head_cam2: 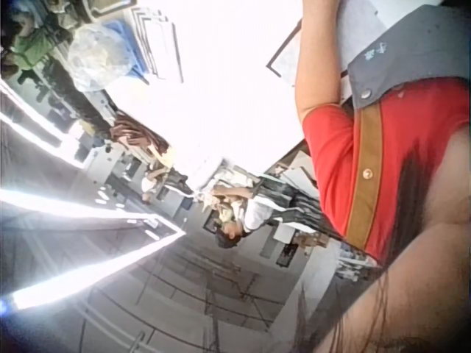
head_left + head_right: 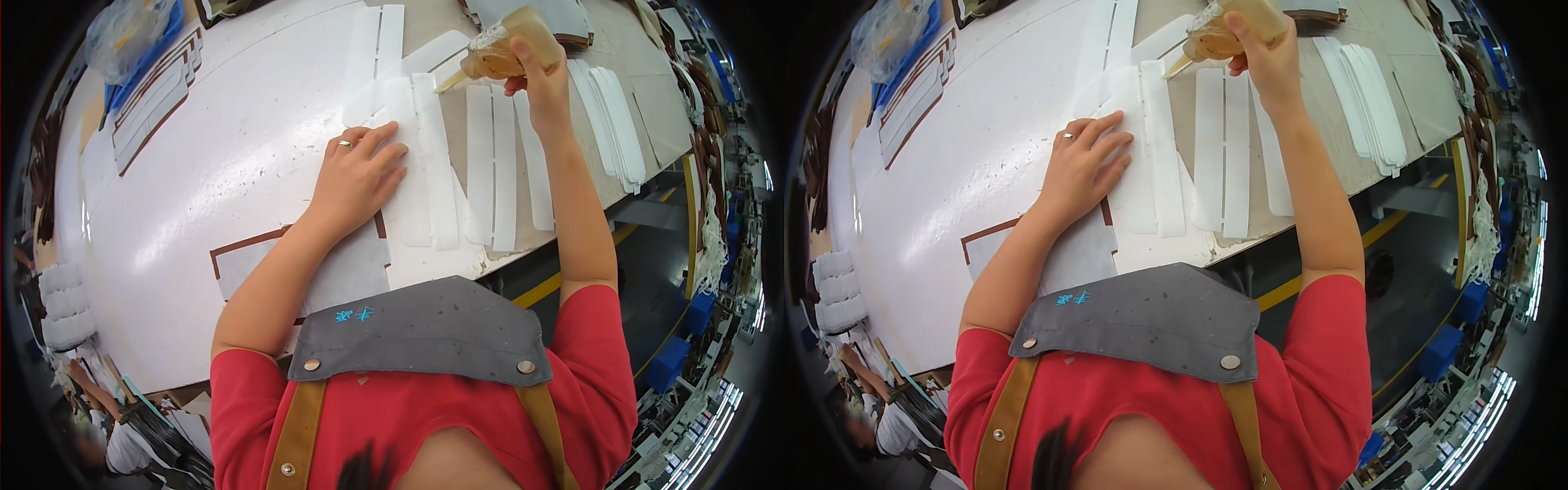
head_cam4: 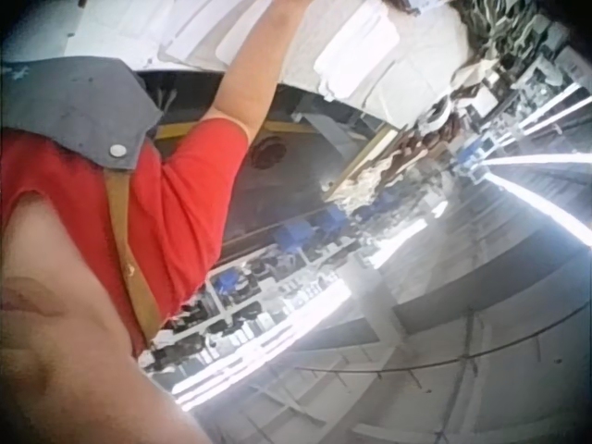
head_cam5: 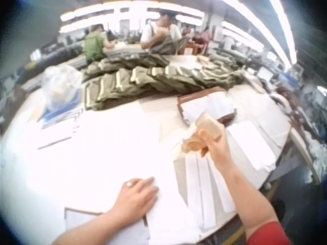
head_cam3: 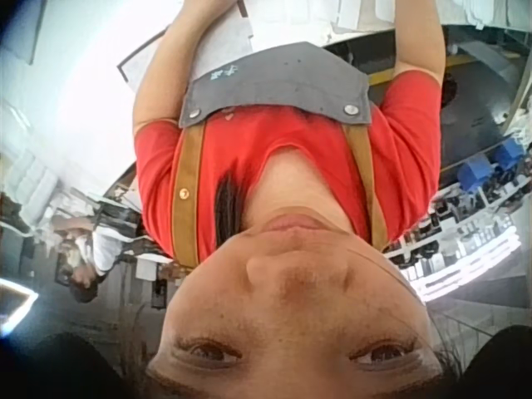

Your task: The person applies adhesive from a squeeze bottle onto white fabric strips and presses them onto brown fabric frames. The person handles the materials one at a time, aligning the strips and smoothing them down on a workbench in a factory setting.

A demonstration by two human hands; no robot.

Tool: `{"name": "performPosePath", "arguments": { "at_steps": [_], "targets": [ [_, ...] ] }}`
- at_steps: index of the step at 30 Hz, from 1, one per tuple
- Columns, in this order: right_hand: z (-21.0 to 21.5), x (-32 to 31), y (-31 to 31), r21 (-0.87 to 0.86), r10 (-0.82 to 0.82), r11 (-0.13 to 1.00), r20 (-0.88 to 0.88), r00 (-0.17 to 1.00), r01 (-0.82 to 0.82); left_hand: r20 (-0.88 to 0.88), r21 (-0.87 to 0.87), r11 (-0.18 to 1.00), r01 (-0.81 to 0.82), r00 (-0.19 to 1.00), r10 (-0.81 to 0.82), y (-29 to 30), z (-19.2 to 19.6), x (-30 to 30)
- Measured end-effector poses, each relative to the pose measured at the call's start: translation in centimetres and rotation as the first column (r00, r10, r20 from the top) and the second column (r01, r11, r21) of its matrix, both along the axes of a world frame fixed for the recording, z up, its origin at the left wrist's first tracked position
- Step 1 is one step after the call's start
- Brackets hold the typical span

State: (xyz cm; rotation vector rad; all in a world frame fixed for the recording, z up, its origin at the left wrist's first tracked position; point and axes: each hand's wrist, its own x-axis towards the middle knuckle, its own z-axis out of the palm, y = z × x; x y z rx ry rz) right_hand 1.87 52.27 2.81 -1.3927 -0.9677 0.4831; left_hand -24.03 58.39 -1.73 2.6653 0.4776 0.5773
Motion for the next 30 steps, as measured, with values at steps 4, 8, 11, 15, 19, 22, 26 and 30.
{"name": "performPosePath", "arguments": {
  "at_steps": [4, 8, 11, 15, 19, 22, 26, 30],
  "targets": [
    [-0.7, 0.0, -1.9, -0.047, 0.029, 0.998, -0.058, 0.998, -0.031, 0.010, 0.006, 1.000, -0.003, 1.000, 0.003, -0.1, 0.0, 0.0],
    [-1.5, -1.1, -4.0, -0.083, -0.053, 0.996, -0.173, 0.983, 0.039, -0.001, 0.006, 1.000, -0.011, 1.000, 0.011, -0.2, 0.0, 0.0],
    [-1.5, -2.2, -5.7, -0.098, -0.054, 0.995, -0.208, 0.977, 0.034, -0.006, 0.028, 1.000, -0.015, 1.000, 0.015, -0.2, 0.0, 0.1],
    [-1.5, -3.6, -8.2, -0.140, -0.052, 0.990, -0.249, 0.967, 0.017, -0.014, 0.040, 0.999, -0.018, 1.000, 0.019, -0.3, 0.0, 0.1],
    [-1.7, -5.0, -10.7, -0.172, -0.034, 0.985, -0.318, 0.947, -0.023, -0.022, 0.059, 0.998, -0.023, 0.999, 0.025, -0.5, 0.1, 0.2],
    [-2.5, -5.1, -12.3, -0.238, -0.002, 0.967, -0.353, 0.936, -0.087, -0.025, 0.074, 0.997, -0.016, 1.000, 0.018, -0.5, 0.1, 0.3],
    [-1.9, -4.1, -12.1, -0.005, 0.013, 1.000, -0.683, 0.730, -0.022, -0.060, 0.079, 0.997, -0.017, 0.998, 0.021, -0.6, 0.2, 0.3],
    [-0.2, 1.8, -8.8, 0.112, -0.027, 0.991, -0.416, 0.909, 0.080, -0.130, 0.007, 1.000, -0.009, 0.991, 0.010, -0.4, 1.5, 0.4]
  ]
}}
